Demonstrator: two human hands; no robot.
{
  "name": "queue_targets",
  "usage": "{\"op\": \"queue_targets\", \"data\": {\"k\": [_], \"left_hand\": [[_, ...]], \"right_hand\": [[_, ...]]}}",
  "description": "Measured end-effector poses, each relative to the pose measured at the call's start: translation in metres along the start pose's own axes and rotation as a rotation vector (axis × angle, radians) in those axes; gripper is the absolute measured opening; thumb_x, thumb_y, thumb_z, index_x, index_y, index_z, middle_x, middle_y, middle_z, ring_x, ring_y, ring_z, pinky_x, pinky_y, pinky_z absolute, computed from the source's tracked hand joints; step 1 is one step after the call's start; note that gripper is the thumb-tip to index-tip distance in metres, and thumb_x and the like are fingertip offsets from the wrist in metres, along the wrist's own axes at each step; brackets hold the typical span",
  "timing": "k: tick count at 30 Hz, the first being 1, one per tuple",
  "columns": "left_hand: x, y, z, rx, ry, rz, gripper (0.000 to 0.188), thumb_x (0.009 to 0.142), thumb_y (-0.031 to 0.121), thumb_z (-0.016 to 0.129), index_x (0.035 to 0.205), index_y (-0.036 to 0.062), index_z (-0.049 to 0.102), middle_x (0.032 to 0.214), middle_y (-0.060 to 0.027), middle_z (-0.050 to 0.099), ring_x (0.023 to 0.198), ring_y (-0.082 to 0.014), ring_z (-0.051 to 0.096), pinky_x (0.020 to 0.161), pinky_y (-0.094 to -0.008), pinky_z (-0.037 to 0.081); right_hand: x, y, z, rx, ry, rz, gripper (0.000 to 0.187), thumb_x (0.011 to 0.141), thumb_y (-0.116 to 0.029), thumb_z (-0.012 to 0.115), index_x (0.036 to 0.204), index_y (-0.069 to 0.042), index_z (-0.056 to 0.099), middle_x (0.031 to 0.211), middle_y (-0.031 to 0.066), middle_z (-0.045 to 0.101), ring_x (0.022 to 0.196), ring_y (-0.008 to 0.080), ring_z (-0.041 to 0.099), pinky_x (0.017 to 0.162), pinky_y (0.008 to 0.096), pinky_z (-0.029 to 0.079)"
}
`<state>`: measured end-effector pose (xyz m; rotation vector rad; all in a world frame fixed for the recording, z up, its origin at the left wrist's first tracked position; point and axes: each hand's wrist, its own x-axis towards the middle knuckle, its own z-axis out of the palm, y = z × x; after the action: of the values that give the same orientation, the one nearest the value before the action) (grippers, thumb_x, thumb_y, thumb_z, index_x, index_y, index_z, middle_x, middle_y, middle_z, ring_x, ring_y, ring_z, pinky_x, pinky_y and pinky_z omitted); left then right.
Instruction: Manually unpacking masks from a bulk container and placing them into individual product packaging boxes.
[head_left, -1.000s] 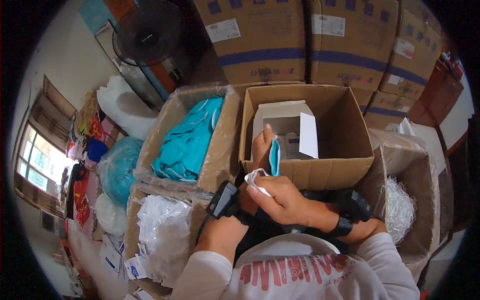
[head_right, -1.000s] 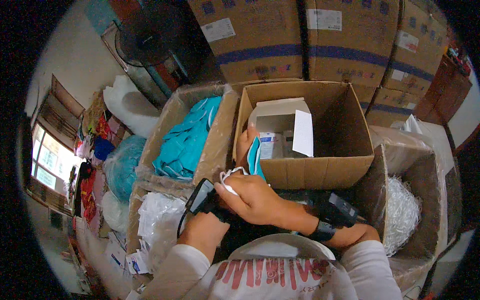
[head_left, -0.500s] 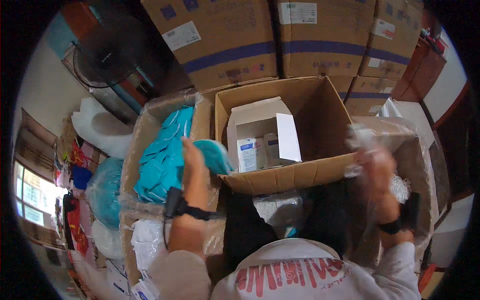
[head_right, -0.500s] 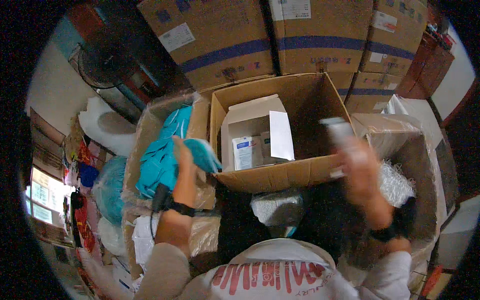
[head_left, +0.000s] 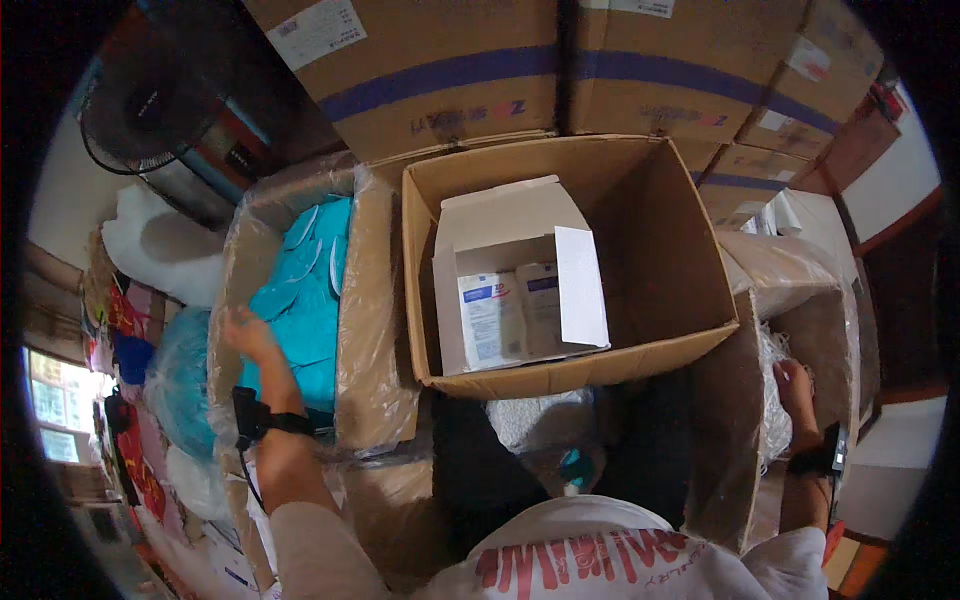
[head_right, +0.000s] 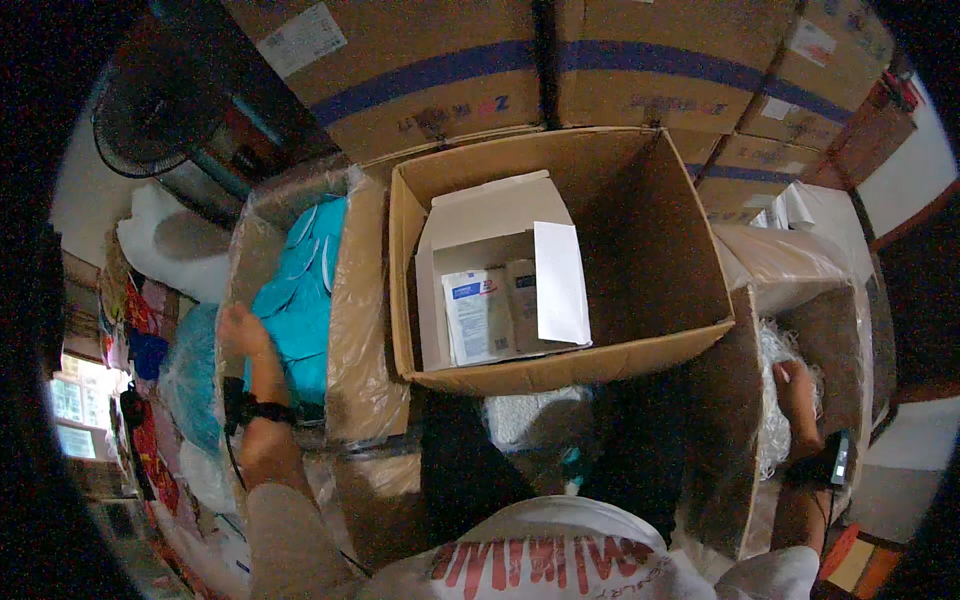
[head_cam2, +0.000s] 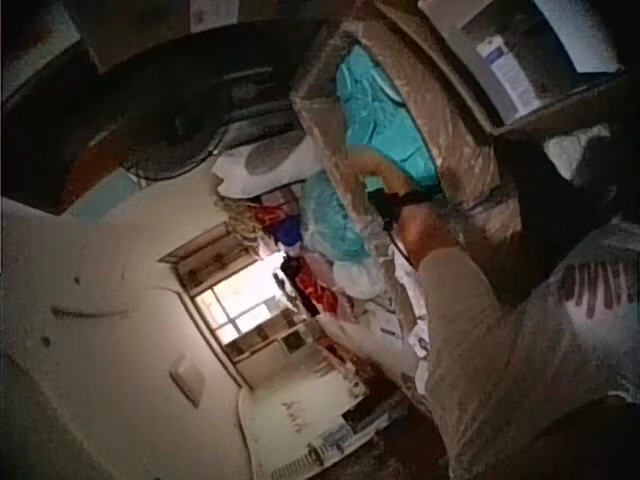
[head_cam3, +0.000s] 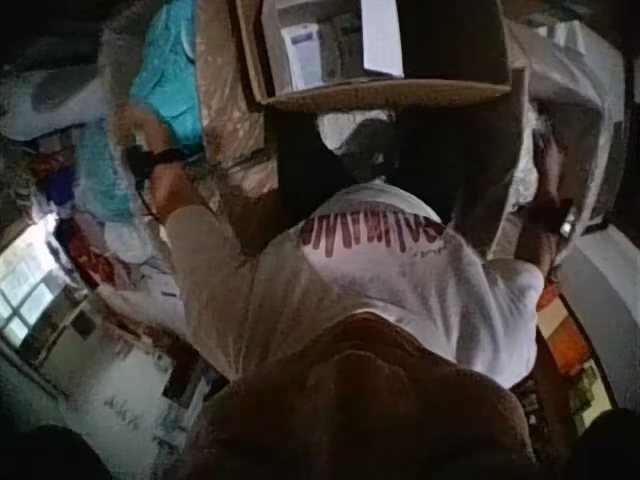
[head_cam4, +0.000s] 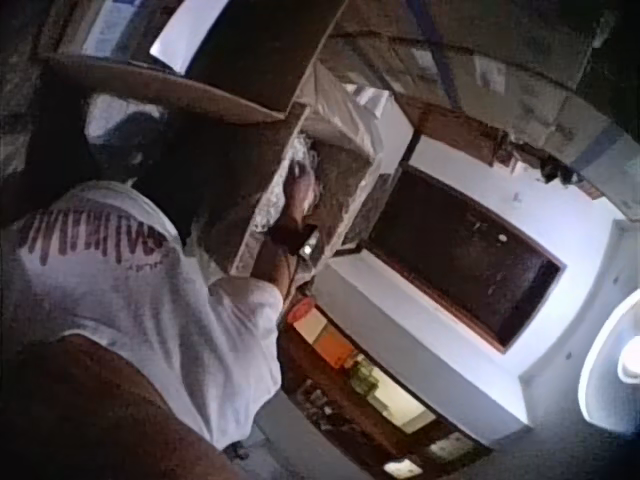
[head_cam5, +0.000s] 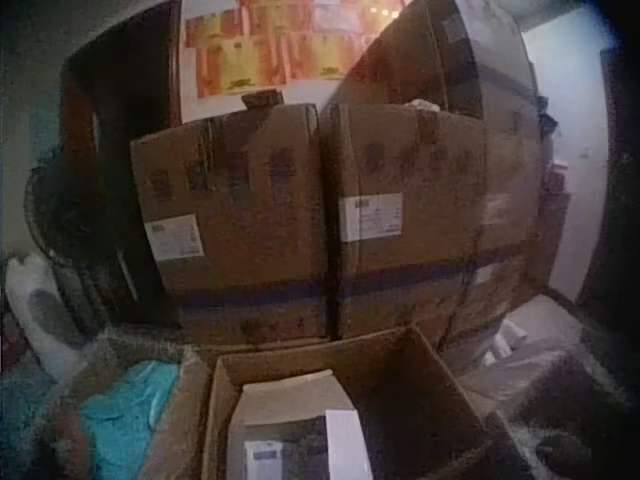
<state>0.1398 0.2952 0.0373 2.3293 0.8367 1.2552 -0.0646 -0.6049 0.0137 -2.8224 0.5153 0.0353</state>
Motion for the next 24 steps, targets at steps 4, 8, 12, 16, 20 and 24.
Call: {"op": "queue_targets", "data": {"k": [4,8,12,16,20,24], "left_hand": [[-0.106,0.203,-0.017,-0.819,-0.572,-0.095,0.023,0.09,0.019,0.045,0.103,0.0008,0.05,0.105,-0.0105,0.054,0.096,-0.0189,0.049,0.087,-0.0313,0.037],[-0.235,0.285,-0.006,-1.07,-1.301,-0.228,0.034,0.091,0.026,0.04,0.114,0.0021,0.049,0.113,-0.0108,0.052,0.106,-0.0173,0.047,0.09,-0.0309,0.036],[-0.318,0.273,0.086,-0.746,-1.29,-0.89,0.036,0.09,0.021,0.04,0.121,0.0042,0.045,0.12,-0.011,0.046,0.114,-0.0199,0.04,0.093,-0.0323,0.032],[-0.368,0.232,0.174,-0.352,-1.315,-0.783,0.04,0.089,0.019,0.036,0.126,0.005,0.038,0.13,-0.0157,0.037,0.121,-0.0277,0.033,0.1,-0.0379,0.026],[-0.416,0.149,0.257,-0.001,-1.233,-0.191,0.038,0.084,0.018,0.045,0.118,0.0014,0.044,0.118,-0.023,0.046,0.111,-0.0349,0.044,0.093,-0.0398,0.036],[-0.36,0.221,0.191,0.053,-1.312,0.05,0.036,0.083,0.023,0.05,0.111,0.0005,0.047,0.115,-0.0225,0.048,0.106,-0.0367,0.046,0.09,-0.041,0.038]], "right_hand": [[0.037,-0.232,0.028,0.327,0.058,-0.501,0.037,0.075,-0.016,0.064,0.108,-0.003,0.053,0.113,0.0162,0.051,0.103,0.0303,0.05,0.086,0.0372,0.041],[0.043,-0.371,0.059,0.258,-0.076,-0.668,0.078,0.067,-0.032,0.07,0.132,-0.013,0.031,0.137,0.0205,0.022,0.124,0.0413,0.025,0.096,0.0523,0.028],[0.053,-0.389,0.085,0.286,-0.166,-0.511,0.083,0.067,-0.026,0.069,0.135,-0.012,0.023,0.139,0.0229,0.014,0.128,0.0423,0.015,0.1,0.0502,0.022],[0.06,-0.367,0.082,0.609,-0.246,-0.499,0.082,0.067,-0.016,0.067,0.134,-0.005,0.022,0.139,0.0269,0.01,0.129,0.0415,0.013,0.104,0.0425,0.018],[0.07,-0.366,0.08,0.881,-0.429,-0.555,0.079,0.069,-0.012,0.065,0.135,-0.004,0.022,0.14,0.0253,0.008,0.131,0.0345,0.011,0.104,0.0387,0.018],[0.069,-0.336,0.082,1.081,-0.474,-0.473,0.076,0.071,-0.009,0.063,0.135,-0.005,0.022,0.142,0.0218,0.008,0.132,0.0294,0.009,0.104,0.0378,0.018]]}}
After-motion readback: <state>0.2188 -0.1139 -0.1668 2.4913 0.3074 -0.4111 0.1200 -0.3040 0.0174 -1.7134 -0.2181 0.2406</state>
